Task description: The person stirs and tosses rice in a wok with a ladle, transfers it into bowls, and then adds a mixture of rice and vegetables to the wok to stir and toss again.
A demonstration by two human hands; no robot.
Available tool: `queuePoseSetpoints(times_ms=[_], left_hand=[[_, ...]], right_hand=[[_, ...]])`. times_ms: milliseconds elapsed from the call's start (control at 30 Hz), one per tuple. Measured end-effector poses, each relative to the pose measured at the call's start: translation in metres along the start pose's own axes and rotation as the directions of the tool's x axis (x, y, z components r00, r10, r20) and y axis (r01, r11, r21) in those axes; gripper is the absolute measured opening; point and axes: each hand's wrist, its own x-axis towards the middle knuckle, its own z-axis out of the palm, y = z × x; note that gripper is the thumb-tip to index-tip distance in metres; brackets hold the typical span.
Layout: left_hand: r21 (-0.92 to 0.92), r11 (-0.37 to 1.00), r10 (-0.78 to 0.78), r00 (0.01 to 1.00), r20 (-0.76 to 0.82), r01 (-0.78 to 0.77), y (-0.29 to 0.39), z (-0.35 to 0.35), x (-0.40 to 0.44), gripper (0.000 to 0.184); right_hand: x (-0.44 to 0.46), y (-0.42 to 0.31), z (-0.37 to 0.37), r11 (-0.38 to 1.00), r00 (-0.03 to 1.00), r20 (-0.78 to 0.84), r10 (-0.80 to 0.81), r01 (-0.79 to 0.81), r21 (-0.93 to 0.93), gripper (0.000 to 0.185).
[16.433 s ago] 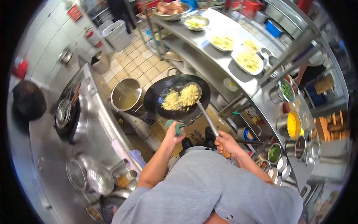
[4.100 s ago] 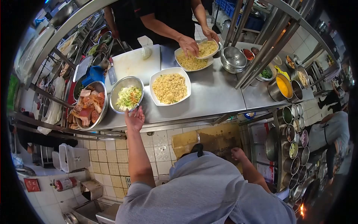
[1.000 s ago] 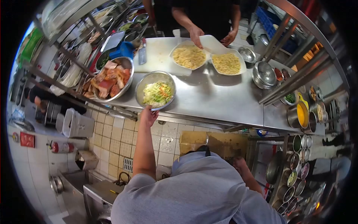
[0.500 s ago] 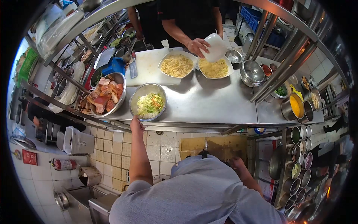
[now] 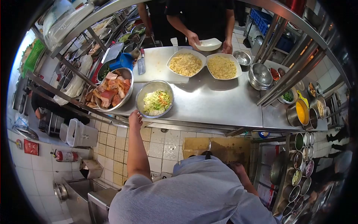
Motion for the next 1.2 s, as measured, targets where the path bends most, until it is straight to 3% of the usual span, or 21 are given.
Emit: queuePoseSetpoints(times_ms=[33, 100, 167, 200, 233, 300, 333, 367, 400, 433, 500, 533, 567, 633, 767, 833, 967, 1033, 1067, 1133, 1200], left_hand=[[-0.004, 1.000, -0.001, 1.000, -0.005, 0.001, 0.003, 0.001, 0.000, 0.018], [0.046, 0.999, 0.024, 1.000, -0.012, -0.023, 0.008, 0.004, 0.000, 0.018], [0.066, 0.996, 0.061, 0.998, 0.005, -0.061, 0.014, 0.007, -0.003, 0.017], [0.089, 0.991, 0.102, 0.994, 0.029, -0.104, 0.016, 0.007, -0.002, 0.015], [0.089, 0.991, 0.098, 0.995, 0.022, -0.099, 0.015, 0.005, 0.005, 0.015], [0.330, 0.943, -0.032, 0.980, 0.198, -0.035, 0.004, 0.001, 0.031, 0.024], [0.317, 0.948, -0.065, 0.963, 0.260, -0.021, -0.015, -0.006, 0.060, 0.014], [0.380, 0.923, -0.093, 0.930, 0.354, -0.053, -0.016, -0.007, 0.048, 0.011], [0.425, 0.899, -0.106, 0.884, 0.456, -0.111, -0.019, -0.006, 0.033, 0.009], [0.172, 0.983, -0.137, 0.869, 0.475, 0.061, -0.060, -0.001, 0.061, 0.012], [0.062, 0.986, -0.163, 0.852, 0.497, 0.153, -0.075, 0.022, 0.009, 0.022], [0.072, 0.964, -0.248, 0.773, 0.585, 0.255, -0.065, 0.033, -0.034, 0.023], [0.044, 0.950, -0.279, 0.783, 0.556, 0.308, -0.089, 0.037, -0.031, 0.021], [0.039, 0.927, -0.325, 0.748, 0.578, 0.373, -0.101, 0.059, -0.071, 0.020], [0.229, 0.888, -0.452, 0.668, 0.591, 0.399, -0.126, 0.108, -0.121, 0.021], [0.328, 0.837, -0.531, 0.506, 0.679, 0.437, -0.141, 0.133, -0.132, 0.026], [0.499, 0.787, -0.616, 0.447, 0.648, 0.362, -0.162, 0.186, -0.173, 0.020], [0.556, 0.763, -0.646, 0.376, 0.664, 0.330, -0.164, 0.203, -0.202, 0.019], [0.584, 0.753, -0.657, 0.397, 0.641, 0.303, -0.163, 0.209, -0.219, 0.016], [0.597, 0.750, -0.660, 0.382, 0.647, 0.284, -0.172, 0.222, -0.238, 0.016], [0.606, 0.745, -0.665, 0.379, 0.644, 0.278, -0.183, 0.224, -0.254, 0.015]], right_hand=[[0.022, 0.030, 0.006, 0.972, 0.980, -0.012, -0.199, 0.196, -0.130, 0.041], [0.078, 0.105, 0.020, 0.749, 0.820, -0.034, -0.572, 0.505, -0.428, 0.039], [0.038, 0.048, 0.004, 0.987, 0.988, 0.005, -0.151, 0.151, -0.051, 0.039], [0.009, 0.007, -0.006, 0.991, 0.997, 0.024, 0.071, -0.073, 0.109, 0.039], [0.011, 0.010, -0.006, 0.990, 0.997, 0.017, 0.074, -0.075, 0.120, 0.040], [0.016, 0.018, -0.005, 0.983, 0.997, -0.013, 0.082, -0.079, 0.163, 0.041], [0.018, 0.039, -0.003, 0.982, 0.996, -0.014, 0.085, -0.081, 0.168, 0.041], [0.024, 0.065, -0.004, 0.940, 0.968, 0.012, -0.252, 0.248, -0.236, 0.039], [0.017, 0.039, -0.010, 0.969, 0.987, -0.030, -0.156, 0.147, -0.201, 0.036], [0.009, 0.010, -0.016, 0.986, 0.996, -0.071, -0.058, 0.046, -0.158, 0.035], [0.026, 0.026, -0.010, 0.997, 0.994, -0.080, 0.074, -0.071, 0.044, 0.032], [0.022, 0.020, -0.011, 0.971, 0.987, -0.034, 0.157, -0.148, 0.187, 0.031], [0.023, 0.017, -0.008, 0.967, 0.988, -0.046, 0.145, -0.132, 0.218, 0.031], [0.022, 0.015, -0.010, 0.999, 0.997, -0.068, 0.034, -0.032, 0.037, 0.030], [0.039, 0.027, 0.002, 0.999, 0.986, -0.167, -0.027, 0.022, -0.029, 0.030], [0.032, 0.032, 0.007, 0.977, 0.974, -0.122, -0.193, 0.180, -0.111, 0.030], [0.013, 0.033, 0.014, 0.999, 0.981, -0.192, -0.033, 0.039, 0.031, 0.033], [0.003, 0.045, 0.013, 0.994, 0.923, -0.375, -0.089, 0.106, 0.025, 0.033], [0.004, 0.059, 0.016, 0.994, 0.922, -0.378, -0.083, 0.103, 0.032, 0.033], [0.036, 0.119, 0.028, 0.937, 0.881, -0.465, 0.085, 0.087, 0.338, 0.028], [-0.017, 0.107, 0.013, 0.921, 0.872, -0.478, 0.102, 0.099, 0.376, 0.031]])
